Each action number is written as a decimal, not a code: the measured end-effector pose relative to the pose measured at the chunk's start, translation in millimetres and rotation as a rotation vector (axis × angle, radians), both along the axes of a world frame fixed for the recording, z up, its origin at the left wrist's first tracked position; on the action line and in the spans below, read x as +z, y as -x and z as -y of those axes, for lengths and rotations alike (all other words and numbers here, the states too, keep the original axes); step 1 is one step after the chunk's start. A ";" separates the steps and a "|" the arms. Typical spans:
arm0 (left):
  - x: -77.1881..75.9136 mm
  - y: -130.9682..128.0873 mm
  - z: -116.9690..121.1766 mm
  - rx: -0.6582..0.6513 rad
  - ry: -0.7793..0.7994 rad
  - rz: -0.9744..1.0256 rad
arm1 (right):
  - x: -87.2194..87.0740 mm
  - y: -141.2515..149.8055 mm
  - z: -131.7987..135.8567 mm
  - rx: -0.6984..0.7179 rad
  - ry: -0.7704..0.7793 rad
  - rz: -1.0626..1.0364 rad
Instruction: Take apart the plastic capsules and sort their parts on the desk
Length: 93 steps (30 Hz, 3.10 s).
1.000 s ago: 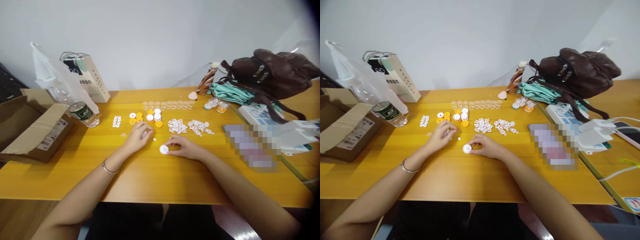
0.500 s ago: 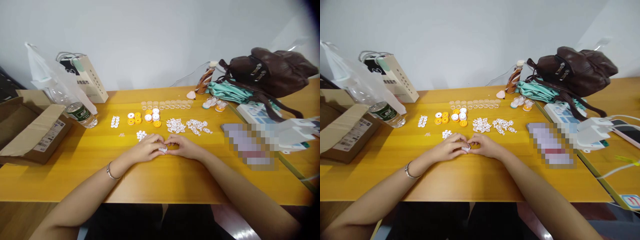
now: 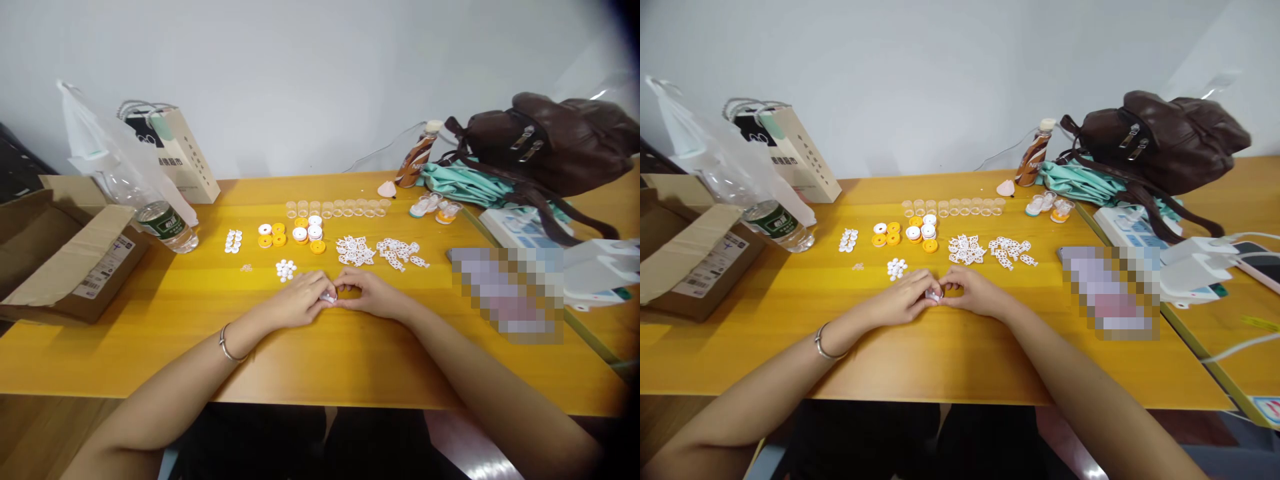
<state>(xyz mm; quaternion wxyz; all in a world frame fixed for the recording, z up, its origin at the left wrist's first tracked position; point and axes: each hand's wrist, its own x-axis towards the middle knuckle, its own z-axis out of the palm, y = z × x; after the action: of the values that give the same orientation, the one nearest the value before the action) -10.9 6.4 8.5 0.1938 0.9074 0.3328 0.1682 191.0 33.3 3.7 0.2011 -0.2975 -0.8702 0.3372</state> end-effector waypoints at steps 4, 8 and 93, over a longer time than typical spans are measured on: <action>1.1 -2.1 2.0 0.049 0.042 0.006 | -0.2 0.0 -0.5 0.008 -0.005 -0.004; 2.8 -3.7 3.7 0.072 0.065 0.023 | -0.3 -0.2 -0.8 0.014 -0.010 0.002; 3.3 5.1 -5.1 -0.065 -0.834 -0.289 | -11.6 5.1 0.6 -0.098 -0.120 -0.061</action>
<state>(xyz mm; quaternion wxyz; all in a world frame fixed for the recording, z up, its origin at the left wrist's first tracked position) -16.0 11.4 11.9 -0.2325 0.9322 0.2312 0.1534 185.9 32.7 -7.9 0.2610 -0.3167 -0.8668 0.2833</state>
